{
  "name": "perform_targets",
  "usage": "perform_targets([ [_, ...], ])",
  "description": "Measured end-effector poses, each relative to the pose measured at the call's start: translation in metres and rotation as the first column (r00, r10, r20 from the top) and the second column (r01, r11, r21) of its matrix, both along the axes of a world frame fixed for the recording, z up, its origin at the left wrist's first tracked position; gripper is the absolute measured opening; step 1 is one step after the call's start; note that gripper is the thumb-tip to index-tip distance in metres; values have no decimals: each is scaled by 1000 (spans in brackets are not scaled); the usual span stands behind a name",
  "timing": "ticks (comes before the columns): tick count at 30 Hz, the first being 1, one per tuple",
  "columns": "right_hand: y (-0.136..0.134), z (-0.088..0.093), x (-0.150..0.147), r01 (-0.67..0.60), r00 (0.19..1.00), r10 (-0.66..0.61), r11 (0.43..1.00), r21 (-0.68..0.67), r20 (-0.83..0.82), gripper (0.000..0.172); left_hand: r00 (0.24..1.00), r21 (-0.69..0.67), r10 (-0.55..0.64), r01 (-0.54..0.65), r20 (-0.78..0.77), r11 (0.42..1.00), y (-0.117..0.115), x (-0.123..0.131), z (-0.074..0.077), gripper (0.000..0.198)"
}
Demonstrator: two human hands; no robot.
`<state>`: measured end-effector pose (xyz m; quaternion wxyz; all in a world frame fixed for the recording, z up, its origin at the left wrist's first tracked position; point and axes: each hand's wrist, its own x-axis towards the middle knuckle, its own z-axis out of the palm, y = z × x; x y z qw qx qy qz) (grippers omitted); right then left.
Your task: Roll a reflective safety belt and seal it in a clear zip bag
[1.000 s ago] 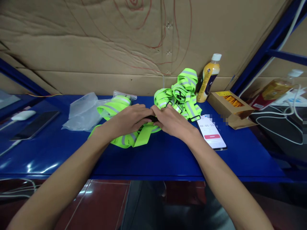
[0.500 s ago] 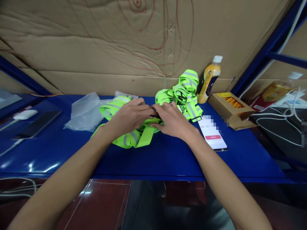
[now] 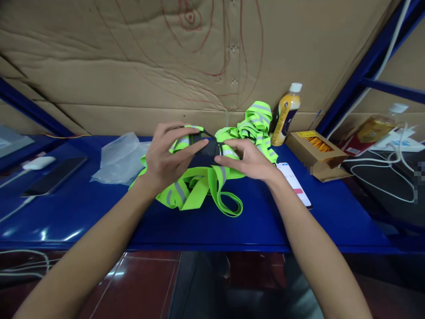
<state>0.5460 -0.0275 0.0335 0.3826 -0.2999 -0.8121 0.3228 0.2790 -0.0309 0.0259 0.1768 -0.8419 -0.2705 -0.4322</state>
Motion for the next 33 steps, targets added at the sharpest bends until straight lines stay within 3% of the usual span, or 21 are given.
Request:
perform_targets([
  [2,0,1,0,-15,996,15,1000,5,-86,39,1000,-72,-25,26,13,997,-6,4,2,39],
  [5,0,2,-1,116,989,-99,980,163,-107,34,981,-281,-69,118,180,953,-12,11,3,66],
  [9,0,-4,-4,219,976,-202,876,429,-86,23,875,-461,-54,305,480,833,-11,16,3,56],
  [12,5,-15,-6,274,960,-253,762,587,-120,23,848,-567,-34,383,529,730,-9,16,10,54],
  [16,12,-29,-7,344,937,-259,571,745,-233,37,858,-719,-8,436,513,541,-11,13,19,51],
  [18,11,-30,-9,354,933,-255,536,766,-253,43,850,-765,-13,480,526,430,-10,11,19,47],
  [20,8,-27,-11,318,946,-241,571,757,-216,43,827,-763,-14,525,563,377,-7,8,16,44],
  [21,6,-25,-12,285,957,-232,611,738,-177,43,826,-754,-12,520,563,401,-4,6,14,43],
  [22,5,-23,-13,247,966,-221,660,710,-131,46,843,-740,-13,480,538,472,-2,4,12,41],
  [25,2,-17,-11,182,980,-193,810,557,-40,63,936,-564,-13,223,352,795,3,-1,10,32],
  [27,4,-16,-9,195,980,-186,876,440,-64,58,974,-371,-49,131,222,919,2,-2,11,24],
  [30,8,-15,-6,255,967,-228,895,366,-116,55,984,-204,-149,166,95,965,-1,-1,11,17],
  [33,8,-9,-1,252,965,-258,862,440,-46,65,990,-60,-142,143,15,988,-1,1,8,16],
])
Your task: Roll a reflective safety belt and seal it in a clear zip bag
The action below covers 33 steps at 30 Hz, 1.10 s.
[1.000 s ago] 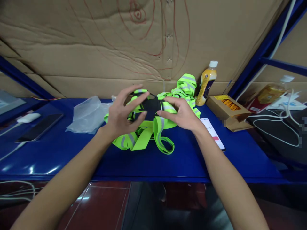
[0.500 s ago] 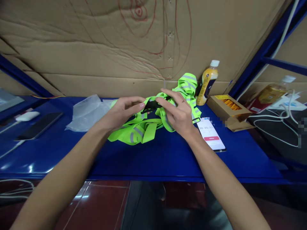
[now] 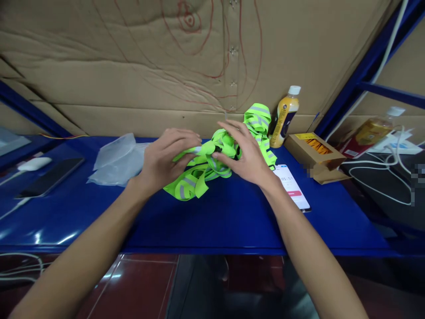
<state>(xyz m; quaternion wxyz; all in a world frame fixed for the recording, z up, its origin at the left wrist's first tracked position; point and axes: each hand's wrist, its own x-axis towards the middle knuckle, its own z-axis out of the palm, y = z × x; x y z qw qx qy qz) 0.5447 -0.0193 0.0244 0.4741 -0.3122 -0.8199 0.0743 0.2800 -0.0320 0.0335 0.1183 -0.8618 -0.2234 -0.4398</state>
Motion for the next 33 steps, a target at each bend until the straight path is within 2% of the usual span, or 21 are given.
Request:
perform_targets([
  [3,-2,7,5,-60,990,52,996,59,128,46,998,124,60,-61,9,990,3,0,-5,19],
  [6,-4,10,8,-39,985,9,984,175,170,24,994,130,92,-98,57,987,5,0,-7,15],
  [9,-6,7,8,108,972,-169,939,325,165,20,986,-9,121,-120,114,993,1,2,-4,14],
  [11,-8,4,7,196,951,-274,893,405,145,22,970,-190,165,-130,180,973,-5,5,0,31],
  [13,-10,1,4,271,930,-354,841,468,98,27,953,-421,182,-66,242,905,-10,9,5,46],
  [14,-11,-1,2,306,920,-385,817,488,68,29,948,-534,158,14,275,845,-12,11,7,47],
  [16,-11,-4,-1,358,906,-423,790,499,20,34,920,-700,119,195,373,687,-12,15,9,44],
  [17,-10,-5,-3,360,907,-422,793,491,16,36,894,-743,132,265,428,614,-11,16,9,44],
  [18,-10,-6,-4,344,915,-404,810,475,26,38,864,-762,162,314,477,566,-10,17,8,43],
  [19,-9,-7,-5,305,930,-365,838,453,50,41,836,-763,199,336,512,551,-8,17,8,40],
  [20,-8,-7,-6,243,948,-305,873,422,85,44,816,-752,227,332,532,570,-6,16,7,39],
  [22,-6,-7,-6,83,975,-142,945,315,169,55,811,-699,233,272,537,662,-3,12,8,39],
  [24,-5,-5,-5,-35,980,0,983,179,197,72,850,-629,219,157,478,762,-4,7,10,37],
  [26,-3,-4,-2,-65,987,53,995,77,153,77,908,-551,185,58,376,833,-6,5,12,32],
  [30,-1,0,5,-111,989,115,993,-51,91,53,978,-373,59,19,198,928,-12,9,11,21],
  [33,-2,3,6,-148,984,157,984,-103,81,39,988,-344,-11,64,156,937,-12,12,8,17],
])
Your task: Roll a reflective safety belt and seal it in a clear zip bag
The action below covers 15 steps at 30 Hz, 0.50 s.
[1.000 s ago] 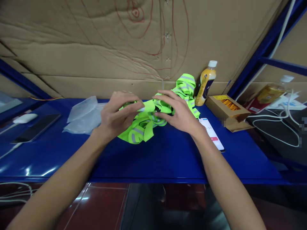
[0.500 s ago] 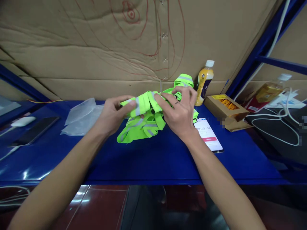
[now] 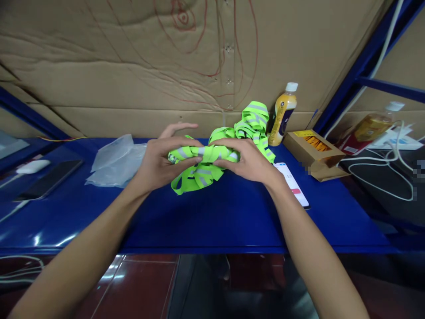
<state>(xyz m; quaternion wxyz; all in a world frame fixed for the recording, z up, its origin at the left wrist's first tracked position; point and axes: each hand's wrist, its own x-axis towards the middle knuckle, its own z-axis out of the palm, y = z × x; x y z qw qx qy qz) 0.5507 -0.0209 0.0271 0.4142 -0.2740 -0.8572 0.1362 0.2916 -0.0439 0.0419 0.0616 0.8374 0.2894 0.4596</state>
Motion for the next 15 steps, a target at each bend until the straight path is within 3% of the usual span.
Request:
perform_targets([
  [5,-2,-6,-11,108,992,-89,966,234,-91,25,997,-115,15,-7,70,993,4,-5,1,42],
  [8,0,-13,-14,151,988,-136,924,351,-67,31,986,-316,-7,60,167,947,6,-5,0,61],
  [10,1,-18,-15,182,983,-176,900,396,-52,36,955,-508,-18,174,297,843,7,-2,0,65],
  [13,1,-21,-17,251,967,-237,851,462,-88,40,910,-756,-31,362,414,544,7,2,1,55],
  [14,0,-21,-18,267,963,-251,838,475,-97,41,899,-790,-28,399,437,466,7,2,2,51],
  [15,-1,-21,-19,272,961,-259,836,477,-94,42,891,-804,-16,417,454,423,8,2,2,48],
])
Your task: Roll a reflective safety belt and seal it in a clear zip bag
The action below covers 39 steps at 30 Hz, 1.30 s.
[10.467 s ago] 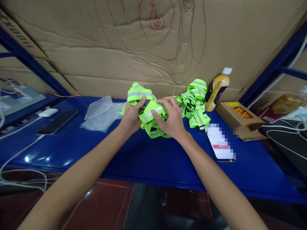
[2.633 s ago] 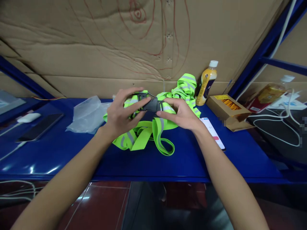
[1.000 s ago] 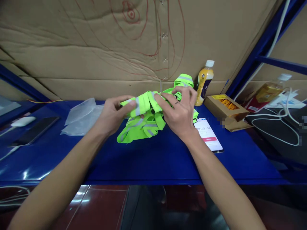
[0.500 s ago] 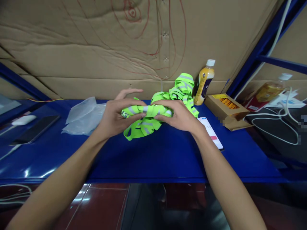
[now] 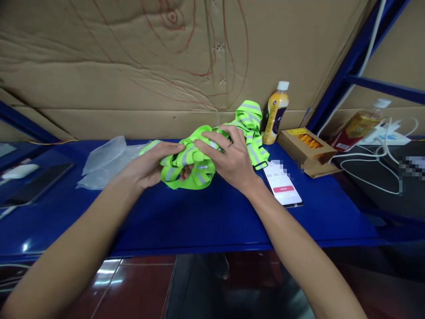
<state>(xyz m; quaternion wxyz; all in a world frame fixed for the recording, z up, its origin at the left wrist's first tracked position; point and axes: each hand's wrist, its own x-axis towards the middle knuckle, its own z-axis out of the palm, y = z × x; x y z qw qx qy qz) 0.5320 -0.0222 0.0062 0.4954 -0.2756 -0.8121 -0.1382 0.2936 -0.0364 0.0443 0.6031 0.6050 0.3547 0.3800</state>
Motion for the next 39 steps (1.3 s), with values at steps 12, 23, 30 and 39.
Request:
perform_targets([
  [12,-10,6,-4,-69,993,81,986,-149,80,54,860,609,298,19,-414,793,-1,-21,7,30],
  [23,-13,3,-19,-150,988,140,957,-249,-58,26,774,769,420,131,-474,626,-7,-10,6,28],
  [30,13,-14,-22,-319,700,-37,877,-359,-713,12,809,769,427,48,-405,637,-10,-18,13,28],
  [39,30,-12,12,-127,709,-97,957,-261,-699,32,837,769,513,-196,-193,609,-5,-20,7,31],
])
